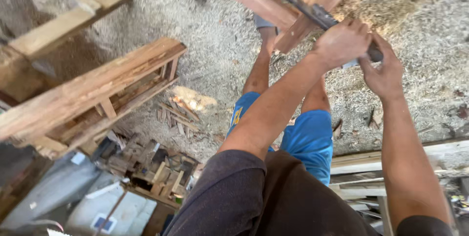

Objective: The person assembles a wooden frame by positioning planks and securing them with nails. They use a hammer to drive nails into the joints and a metal bar clamp to hold the frame together during assembly.

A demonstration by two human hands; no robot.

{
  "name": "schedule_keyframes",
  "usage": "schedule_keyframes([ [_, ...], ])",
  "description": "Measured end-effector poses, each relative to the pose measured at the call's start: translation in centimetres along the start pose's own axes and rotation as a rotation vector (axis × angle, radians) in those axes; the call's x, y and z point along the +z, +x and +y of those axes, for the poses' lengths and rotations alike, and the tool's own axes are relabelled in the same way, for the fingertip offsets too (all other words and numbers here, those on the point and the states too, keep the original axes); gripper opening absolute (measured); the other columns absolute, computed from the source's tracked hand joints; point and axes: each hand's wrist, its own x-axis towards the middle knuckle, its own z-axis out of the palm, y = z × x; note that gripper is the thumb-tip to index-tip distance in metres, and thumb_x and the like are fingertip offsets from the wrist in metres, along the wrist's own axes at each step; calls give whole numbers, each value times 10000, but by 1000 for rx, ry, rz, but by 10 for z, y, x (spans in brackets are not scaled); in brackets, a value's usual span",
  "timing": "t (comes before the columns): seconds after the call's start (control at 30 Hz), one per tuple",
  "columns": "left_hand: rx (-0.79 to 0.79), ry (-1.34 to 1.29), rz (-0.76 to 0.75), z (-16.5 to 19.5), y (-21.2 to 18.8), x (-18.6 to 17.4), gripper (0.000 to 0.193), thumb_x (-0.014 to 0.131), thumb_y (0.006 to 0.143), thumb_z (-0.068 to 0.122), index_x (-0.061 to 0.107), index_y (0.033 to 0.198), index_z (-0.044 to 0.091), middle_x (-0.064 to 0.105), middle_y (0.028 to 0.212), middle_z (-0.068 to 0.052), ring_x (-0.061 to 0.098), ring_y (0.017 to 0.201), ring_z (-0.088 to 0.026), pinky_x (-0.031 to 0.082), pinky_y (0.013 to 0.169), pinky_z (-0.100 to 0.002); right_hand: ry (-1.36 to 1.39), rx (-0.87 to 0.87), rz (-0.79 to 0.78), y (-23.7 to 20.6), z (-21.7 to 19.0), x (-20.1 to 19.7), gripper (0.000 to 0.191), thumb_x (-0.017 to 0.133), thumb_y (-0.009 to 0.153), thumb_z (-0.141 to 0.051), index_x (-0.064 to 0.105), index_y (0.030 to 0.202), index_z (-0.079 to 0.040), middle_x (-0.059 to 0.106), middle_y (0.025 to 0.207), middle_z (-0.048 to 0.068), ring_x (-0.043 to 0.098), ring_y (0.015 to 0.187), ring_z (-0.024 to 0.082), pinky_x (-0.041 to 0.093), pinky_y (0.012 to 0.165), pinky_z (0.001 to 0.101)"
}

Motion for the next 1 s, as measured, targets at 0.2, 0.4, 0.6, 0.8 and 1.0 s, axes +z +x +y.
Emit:
schedule_keyframes([
  [0.2, 77, 38, -163, -7, -4, -18, 283, 673, 776, 289, 741, 835, 20, 719, 886, -103, 673, 887, -263, 540, 730, -392, 74, -175, 191, -5, -1, 47, 542, 447, 1224, -417, 456, 1508, 45, 513, 1523, 247, 555, 1436, 369, 468, 1236, 445],
  [0.4, 117, 126, 44, -7, -13, -6, 209, 680, 762, 213, 744, 787, 15, 722, 754, -125, 672, 743, -262, 512, 647, -387, 96, 82, 337, -2, -2, 80, 667, 437, 1113, -592, 576, 1314, 29, 628, 1235, 199, 642, 1154, 290, 541, 982, 429],
  [0.6, 67, 104, 177, -7, -16, 3, 288, 644, 705, 274, 746, 782, 16, 735, 825, -147, 681, 829, -301, 516, 754, -455, 14, 315, 65, -13, -6, 65, 567, 383, 1195, -444, 589, 1331, 66, 658, 1270, 249, 605, 1143, 338, 470, 1003, 437],
  [0.8, 103, -19, 84, 15, -36, -10, 284, 600, 873, 224, 678, 1061, 27, 689, 1087, -107, 597, 1160, -295, 424, 1058, -471, 76, 298, 109, -21, -25, 45, 475, 462, 1176, -348, 542, 1393, 67, 605, 1355, 230, 572, 1220, 312, 459, 1068, 383],
  [1.0, -114, -588, 108, 13, -155, -20, 179, 593, 870, 166, 681, 1018, 117, 668, 1127, -65, 596, 1173, -251, 434, 1084, -449, 129, 712, 109, -66, -40, 41, 548, 414, 1087, -491, 600, 1282, -14, 701, 1236, 110, 669, 1123, 185, 532, 841, 384],
])
